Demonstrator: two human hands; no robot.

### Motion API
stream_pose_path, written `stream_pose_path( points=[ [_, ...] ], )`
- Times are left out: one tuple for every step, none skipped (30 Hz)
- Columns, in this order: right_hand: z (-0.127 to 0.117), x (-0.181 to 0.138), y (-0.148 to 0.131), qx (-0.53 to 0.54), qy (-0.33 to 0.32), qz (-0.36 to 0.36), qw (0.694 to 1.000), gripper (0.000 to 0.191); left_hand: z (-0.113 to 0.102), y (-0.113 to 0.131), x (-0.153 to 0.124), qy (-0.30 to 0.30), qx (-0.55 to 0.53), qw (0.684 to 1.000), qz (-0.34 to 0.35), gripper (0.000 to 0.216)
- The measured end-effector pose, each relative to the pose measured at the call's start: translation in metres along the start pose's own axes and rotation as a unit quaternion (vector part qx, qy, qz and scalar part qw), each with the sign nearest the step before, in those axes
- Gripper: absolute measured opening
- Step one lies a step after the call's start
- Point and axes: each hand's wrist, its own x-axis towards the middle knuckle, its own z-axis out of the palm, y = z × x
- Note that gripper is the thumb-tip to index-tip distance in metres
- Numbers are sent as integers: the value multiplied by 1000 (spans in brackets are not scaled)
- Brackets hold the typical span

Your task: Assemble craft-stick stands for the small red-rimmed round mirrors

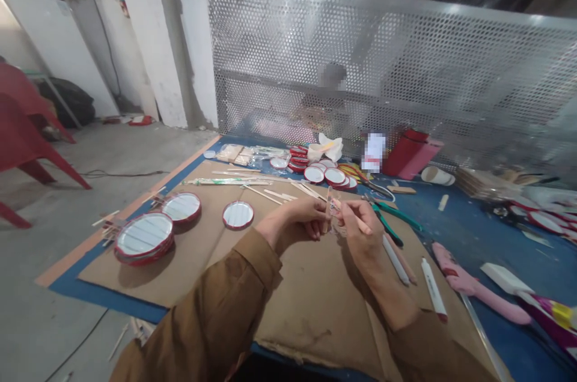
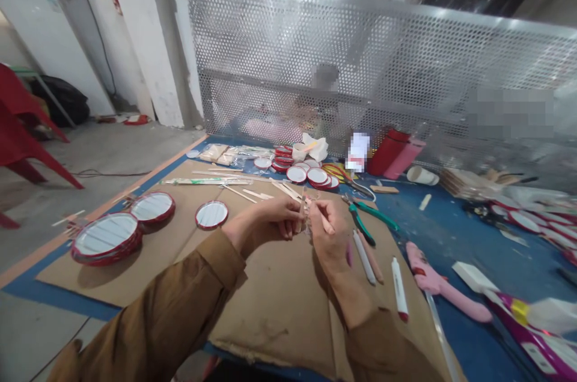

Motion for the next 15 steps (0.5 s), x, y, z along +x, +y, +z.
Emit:
stream_pose_path(
  points=[
    [0, 0, -1, -3, -5, -3, 1000, 33, 0, 1, -1, 0, 3, 1000, 1, 16],
    [0, -1, -2, -5, -13, -5, 1000, 33, 0, 1, -1, 1, 4, 1000, 2, 17],
    [0, -1, -3, -5, -21, -6, 1000, 33, 0, 2, -1, 1, 5, 1000, 2, 18],
    [-1, -1, -4, -5, -27, -7, 1000, 33, 0, 2, -1, 0, 5, 1000, 2, 19],
    [-1, -2, -5, -5, -31, -8, 999, 33, 0, 1, -1, 0, 4, 1000, 2, 20],
    [-1, -2, -5, -6, -32, -7, 999, 32, 0, 1, 0, 0, 3, 1000, 2, 20],
    [-1, -2, -6, -9, -31, -6, 999, 32, 0, 0, 0, 0, 1, 1000, 3, 20],
    [-1, -2, -6, -12, -28, -6, 1000, 32, 0, -1, 1, 1, -1, 1000, 5, 20],
    [-1, -2, -6, -14, -26, -4, 1000, 32, 0, -1, 1, 2, -3, 1000, 7, 20],
    [0, -2, -5, -14, -27, -3, 1000, 31, -1, -2, 1, 3, -3, 1000, 10, 20],
    [0, -2, -5, -13, -28, -1, 1000, 31, -1, -2, 1, 4, -1, 1000, 11, 20],
    [0, -2, -4, -12, -30, 1, 999, 31, -1, -3, 1, 4, 0, 1000, 13, 20],
    [1, -2, -3, -10, -35, 3, 999, 31, -1, -3, 0, 4, 1, 1000, 15, 19],
    [1, -2, -2, -10, -39, 4, 999, 31, -2, -3, 0, 3, 1, 1000, 18, 19],
    [1, -2, -1, -11, -42, 4, 999, 31, -2, -3, 0, 2, -1, 1000, 19, 18]
  ],
)
